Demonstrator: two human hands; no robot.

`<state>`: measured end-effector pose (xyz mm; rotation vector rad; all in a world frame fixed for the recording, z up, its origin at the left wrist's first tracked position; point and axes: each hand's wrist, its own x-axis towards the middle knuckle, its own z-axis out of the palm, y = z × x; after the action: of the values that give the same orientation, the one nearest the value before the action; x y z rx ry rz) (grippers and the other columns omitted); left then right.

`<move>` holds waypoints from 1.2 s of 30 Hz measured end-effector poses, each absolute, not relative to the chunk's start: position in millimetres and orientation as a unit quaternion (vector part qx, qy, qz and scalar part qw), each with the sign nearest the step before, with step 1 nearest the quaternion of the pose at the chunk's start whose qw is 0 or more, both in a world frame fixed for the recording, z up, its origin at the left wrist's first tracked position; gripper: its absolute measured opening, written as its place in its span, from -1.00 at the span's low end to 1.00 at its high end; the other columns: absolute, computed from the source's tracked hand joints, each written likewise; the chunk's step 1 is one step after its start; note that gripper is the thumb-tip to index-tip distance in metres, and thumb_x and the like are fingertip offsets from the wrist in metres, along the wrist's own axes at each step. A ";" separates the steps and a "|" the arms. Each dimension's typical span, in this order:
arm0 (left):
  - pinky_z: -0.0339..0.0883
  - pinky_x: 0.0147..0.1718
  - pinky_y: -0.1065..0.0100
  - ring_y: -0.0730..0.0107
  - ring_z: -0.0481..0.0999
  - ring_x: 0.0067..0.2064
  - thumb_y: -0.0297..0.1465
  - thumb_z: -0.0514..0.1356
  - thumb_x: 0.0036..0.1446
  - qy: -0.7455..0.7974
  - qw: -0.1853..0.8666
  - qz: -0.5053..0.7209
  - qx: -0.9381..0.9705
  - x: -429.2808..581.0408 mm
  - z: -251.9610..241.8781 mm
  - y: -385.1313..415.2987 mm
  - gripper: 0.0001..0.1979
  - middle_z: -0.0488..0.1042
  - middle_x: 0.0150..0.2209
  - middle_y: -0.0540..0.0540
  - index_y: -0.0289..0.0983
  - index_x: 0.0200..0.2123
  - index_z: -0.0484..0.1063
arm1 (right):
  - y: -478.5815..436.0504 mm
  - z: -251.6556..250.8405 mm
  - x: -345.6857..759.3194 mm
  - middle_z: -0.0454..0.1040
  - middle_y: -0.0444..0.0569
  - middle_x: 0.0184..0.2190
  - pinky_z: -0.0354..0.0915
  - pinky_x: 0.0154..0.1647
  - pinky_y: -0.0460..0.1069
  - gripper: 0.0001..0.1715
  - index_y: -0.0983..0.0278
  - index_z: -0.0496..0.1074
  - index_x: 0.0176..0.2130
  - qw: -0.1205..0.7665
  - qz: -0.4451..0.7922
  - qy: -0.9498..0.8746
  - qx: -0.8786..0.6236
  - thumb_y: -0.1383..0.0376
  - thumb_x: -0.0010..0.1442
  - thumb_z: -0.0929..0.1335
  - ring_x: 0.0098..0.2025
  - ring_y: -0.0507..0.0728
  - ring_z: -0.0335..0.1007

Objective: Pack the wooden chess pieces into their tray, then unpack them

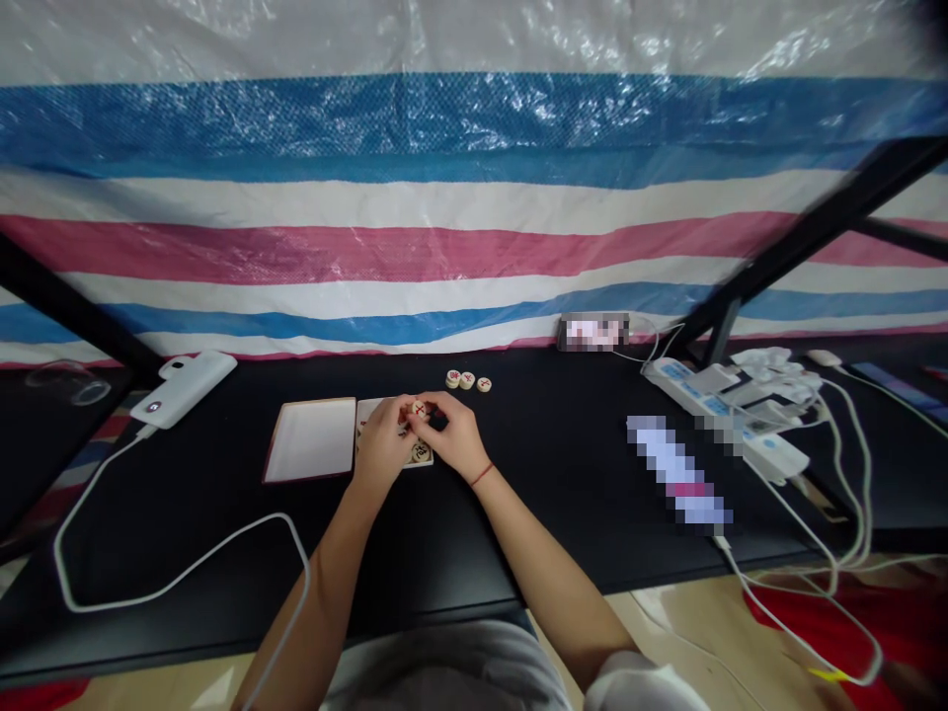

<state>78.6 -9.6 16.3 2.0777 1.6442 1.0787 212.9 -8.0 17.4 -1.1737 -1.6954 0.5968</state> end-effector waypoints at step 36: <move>0.09 -0.08 0.01 -0.02 0.37 -0.03 -0.25 0.00 0.28 0.700 0.071 0.151 0.694 78.7 28.6 3.4 -0.64 0.54 -0.19 -0.25 -0.23 -0.25 0.58 | 17.2 -7.2 246.0 0.55 0.01 -0.28 0.26 -0.10 0.04 -0.76 0.24 0.44 -0.17 0.405 0.119 -0.671 -0.610 0.20 0.25 0.26 -0.21 0.16 0.43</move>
<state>78.7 3.4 28.6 2.0857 2.1055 0.4554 246.0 17.2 -7.2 -1.5380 -1.6926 0.3005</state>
